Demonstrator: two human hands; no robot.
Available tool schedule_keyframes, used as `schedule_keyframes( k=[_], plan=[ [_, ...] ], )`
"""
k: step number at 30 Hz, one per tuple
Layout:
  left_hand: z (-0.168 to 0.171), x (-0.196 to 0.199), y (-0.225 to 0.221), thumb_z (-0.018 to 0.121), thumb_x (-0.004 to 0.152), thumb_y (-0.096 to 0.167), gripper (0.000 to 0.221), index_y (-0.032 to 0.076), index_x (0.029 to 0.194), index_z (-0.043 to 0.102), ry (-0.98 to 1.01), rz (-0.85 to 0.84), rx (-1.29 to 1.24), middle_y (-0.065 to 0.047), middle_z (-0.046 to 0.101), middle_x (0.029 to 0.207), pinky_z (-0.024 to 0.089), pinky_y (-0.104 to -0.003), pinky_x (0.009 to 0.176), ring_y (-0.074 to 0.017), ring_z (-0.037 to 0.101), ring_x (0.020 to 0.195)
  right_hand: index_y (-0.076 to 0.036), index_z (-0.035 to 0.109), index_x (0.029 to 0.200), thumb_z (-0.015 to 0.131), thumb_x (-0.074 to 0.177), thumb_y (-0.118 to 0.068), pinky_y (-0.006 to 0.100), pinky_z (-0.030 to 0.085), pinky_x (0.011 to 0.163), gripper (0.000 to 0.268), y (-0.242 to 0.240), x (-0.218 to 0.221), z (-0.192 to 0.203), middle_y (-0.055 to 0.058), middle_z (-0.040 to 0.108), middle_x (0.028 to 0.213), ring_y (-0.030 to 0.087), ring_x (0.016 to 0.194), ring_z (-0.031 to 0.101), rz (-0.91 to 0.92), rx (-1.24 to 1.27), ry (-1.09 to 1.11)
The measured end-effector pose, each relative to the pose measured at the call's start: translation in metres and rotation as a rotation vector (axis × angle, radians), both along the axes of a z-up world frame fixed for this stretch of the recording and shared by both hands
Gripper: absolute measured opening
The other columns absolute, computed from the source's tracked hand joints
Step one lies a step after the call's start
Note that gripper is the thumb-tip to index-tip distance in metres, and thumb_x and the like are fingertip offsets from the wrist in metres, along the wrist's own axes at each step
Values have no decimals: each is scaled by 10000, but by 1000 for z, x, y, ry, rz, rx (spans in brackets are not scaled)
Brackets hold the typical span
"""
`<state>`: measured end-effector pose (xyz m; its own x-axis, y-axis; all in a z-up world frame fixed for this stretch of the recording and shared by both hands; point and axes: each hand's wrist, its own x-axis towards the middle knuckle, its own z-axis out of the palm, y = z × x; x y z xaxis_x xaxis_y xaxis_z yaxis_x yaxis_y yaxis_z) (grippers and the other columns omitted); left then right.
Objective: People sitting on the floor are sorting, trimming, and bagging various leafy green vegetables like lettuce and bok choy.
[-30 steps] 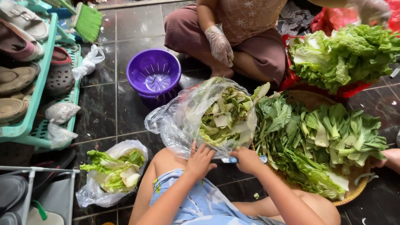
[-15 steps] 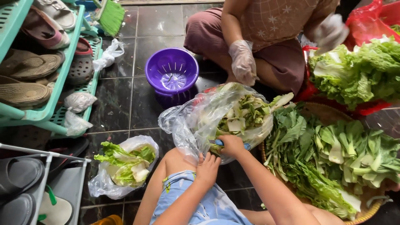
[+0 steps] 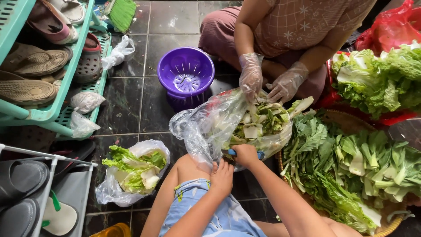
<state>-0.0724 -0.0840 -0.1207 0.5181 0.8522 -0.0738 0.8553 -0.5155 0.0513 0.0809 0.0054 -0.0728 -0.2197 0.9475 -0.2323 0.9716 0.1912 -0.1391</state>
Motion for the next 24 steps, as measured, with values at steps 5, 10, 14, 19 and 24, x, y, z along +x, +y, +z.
schedule_keyframes(
  k=[5, 10, 14, 19, 24],
  plan=[
    [57, -6, 15, 719, 843, 461, 919, 66, 1556, 295, 47, 64, -117, -116, 513, 1330, 135, -559, 1131, -323, 314, 1390, -275, 718, 922, 711, 821, -322, 474, 557, 764, 111, 6, 11, 41, 35, 747, 840, 327, 886, 721, -170, -65, 75],
    [93, -7, 30, 757, 855, 407, 874, 13, 1502, 321, 28, 85, -226, -138, 498, 1295, 133, -530, 1092, -300, 357, 1289, -301, 752, 999, 741, 805, -341, 461, 584, 879, 199, 14, 52, 48, 47, 769, 876, 340, 991, 736, -408, -44, 233],
    [108, -6, 44, 774, 792, 511, 820, 29, 1385, 478, -64, 119, -362, -129, 495, 1273, 190, -534, 1093, -308, 385, 1260, -185, 760, 1189, 747, 826, -167, 471, 559, 942, 363, 7, 65, 68, 117, 787, 1002, 376, 1033, 726, -437, 9, 502],
    [145, -17, 39, 717, 894, 462, 706, 52, 1431, 510, -393, 138, -471, -104, 464, 1281, 193, -549, 1122, -304, 400, 1286, -113, 761, 1263, 758, 848, -106, 500, 556, 948, 415, -5, 79, 75, 177, 778, 1091, 426, 1091, 693, -445, 89, 676],
    [143, -6, 31, 706, 924, 331, 314, 268, 1227, 652, -953, 307, -304, 57, 587, 1132, 401, -418, 1015, -196, 567, 1151, -22, 752, 1146, 706, 822, 21, 376, 548, 826, 330, -4, 83, 112, 142, 751, 886, 146, 883, 595, -493, 298, 996]
  ],
)
